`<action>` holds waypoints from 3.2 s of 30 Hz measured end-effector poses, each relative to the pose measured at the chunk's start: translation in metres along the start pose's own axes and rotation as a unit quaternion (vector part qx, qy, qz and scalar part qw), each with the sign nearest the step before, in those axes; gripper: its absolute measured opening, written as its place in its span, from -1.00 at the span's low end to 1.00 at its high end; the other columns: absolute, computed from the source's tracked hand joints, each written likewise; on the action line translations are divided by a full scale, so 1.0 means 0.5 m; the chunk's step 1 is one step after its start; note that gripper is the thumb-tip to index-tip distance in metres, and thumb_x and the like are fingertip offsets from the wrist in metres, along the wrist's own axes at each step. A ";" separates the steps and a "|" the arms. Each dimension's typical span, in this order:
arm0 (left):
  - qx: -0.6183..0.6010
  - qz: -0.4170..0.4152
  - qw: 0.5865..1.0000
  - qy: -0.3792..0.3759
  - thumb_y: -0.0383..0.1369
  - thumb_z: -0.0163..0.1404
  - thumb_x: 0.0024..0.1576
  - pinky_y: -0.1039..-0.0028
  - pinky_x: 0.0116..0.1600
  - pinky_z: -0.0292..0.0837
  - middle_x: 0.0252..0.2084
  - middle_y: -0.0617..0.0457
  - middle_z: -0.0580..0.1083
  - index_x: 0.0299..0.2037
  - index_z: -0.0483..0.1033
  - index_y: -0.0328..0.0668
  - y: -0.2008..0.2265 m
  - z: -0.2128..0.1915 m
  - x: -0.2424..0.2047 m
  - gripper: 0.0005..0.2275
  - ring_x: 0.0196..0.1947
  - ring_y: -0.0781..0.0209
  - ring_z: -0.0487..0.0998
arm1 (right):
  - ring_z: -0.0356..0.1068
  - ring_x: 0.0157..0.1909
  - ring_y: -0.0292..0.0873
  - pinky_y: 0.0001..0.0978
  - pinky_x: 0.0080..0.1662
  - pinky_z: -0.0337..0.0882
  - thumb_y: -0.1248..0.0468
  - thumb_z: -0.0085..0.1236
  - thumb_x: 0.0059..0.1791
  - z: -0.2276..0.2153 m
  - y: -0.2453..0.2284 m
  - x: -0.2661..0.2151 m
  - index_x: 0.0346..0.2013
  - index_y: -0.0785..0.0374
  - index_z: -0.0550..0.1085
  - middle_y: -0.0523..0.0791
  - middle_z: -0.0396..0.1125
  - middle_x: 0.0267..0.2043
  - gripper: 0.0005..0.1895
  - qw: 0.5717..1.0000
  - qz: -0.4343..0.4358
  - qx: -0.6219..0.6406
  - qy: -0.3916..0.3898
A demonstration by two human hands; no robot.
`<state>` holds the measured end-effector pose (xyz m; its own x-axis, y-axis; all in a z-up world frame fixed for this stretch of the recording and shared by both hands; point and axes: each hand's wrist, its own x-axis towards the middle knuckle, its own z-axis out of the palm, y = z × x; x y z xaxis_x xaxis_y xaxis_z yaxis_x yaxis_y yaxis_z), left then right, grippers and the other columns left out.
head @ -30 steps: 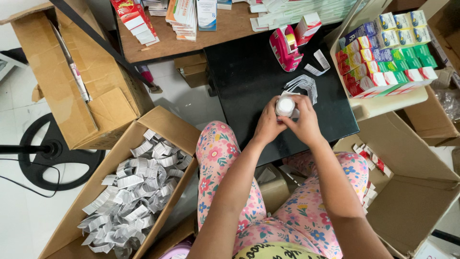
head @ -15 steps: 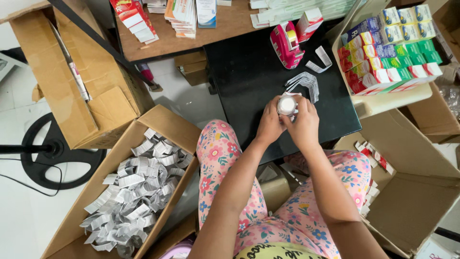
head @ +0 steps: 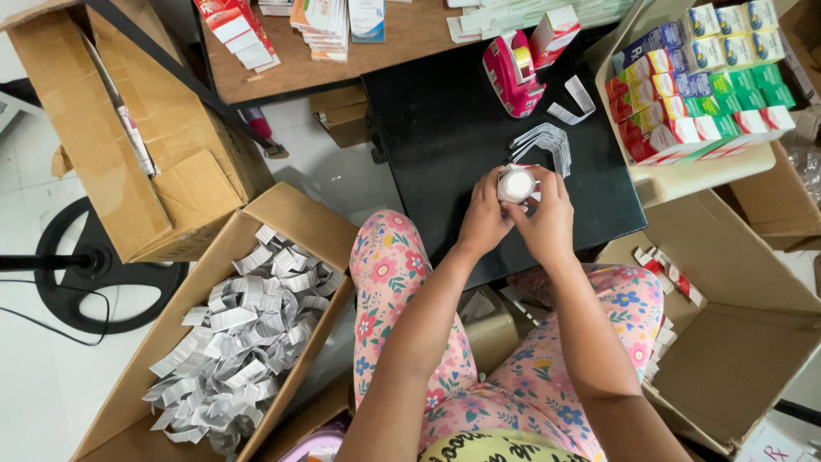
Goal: The person sits on the floor and repeatedly packs small white bottles into red and white cardboard boxes. They insert the bottles, fold the box flaps, and place the completed packages into a nearby cardboard box. The person also handles small white paper inserts, folding them and placing them into the boxes alongside the bottles.
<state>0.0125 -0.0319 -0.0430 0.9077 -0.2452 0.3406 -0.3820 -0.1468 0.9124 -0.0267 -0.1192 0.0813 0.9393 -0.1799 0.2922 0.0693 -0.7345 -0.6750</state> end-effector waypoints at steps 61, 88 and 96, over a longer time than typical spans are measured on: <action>-0.009 -0.033 0.994 -0.106 -0.41 0.26 -0.01 0.17 0.25 0.38 0.21 -0.22 0.37 0.27 0.25 -0.31 -0.025 -0.018 0.007 -0.37 0.26 -0.24 0.39 | 0.36 0.09 0.26 -0.04 0.09 0.35 0.08 0.33 -0.12 -0.076 0.067 0.076 0.10 0.38 0.46 0.21 0.35 0.09 -0.40 0.950 -0.103 -0.093 -0.280; -0.005 -0.011 0.995 -0.101 -0.36 0.27 -0.02 0.15 0.29 0.35 0.22 -0.21 0.37 0.31 0.21 -0.29 -0.038 -0.011 0.006 -0.32 0.27 -0.24 0.38 | 0.23 -0.03 0.09 -0.10 0.00 0.27 0.33 0.28 -0.04 -0.009 0.081 -0.036 -0.11 0.10 0.64 -0.01 0.29 -0.01 -0.79 0.979 -0.114 -0.167 -0.004; -0.012 -0.029 0.994 -0.108 -0.44 0.21 -0.01 0.14 0.28 0.34 0.21 -0.21 0.37 0.30 0.21 -0.23 -0.036 -0.014 0.002 -0.36 0.26 -0.26 0.37 | 0.19 0.02 0.08 -0.09 0.06 0.19 0.22 0.26 -0.01 -0.018 0.065 -0.069 -0.08 0.04 0.62 -0.01 0.26 0.08 -0.79 0.976 -0.119 -0.181 -0.017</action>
<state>0.0217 -0.0228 -0.0575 0.8686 -0.4367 0.2341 -0.3242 -0.1435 0.9351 -0.0600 -0.1427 0.0556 0.9219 0.0406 0.3852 0.1690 -0.9370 -0.3058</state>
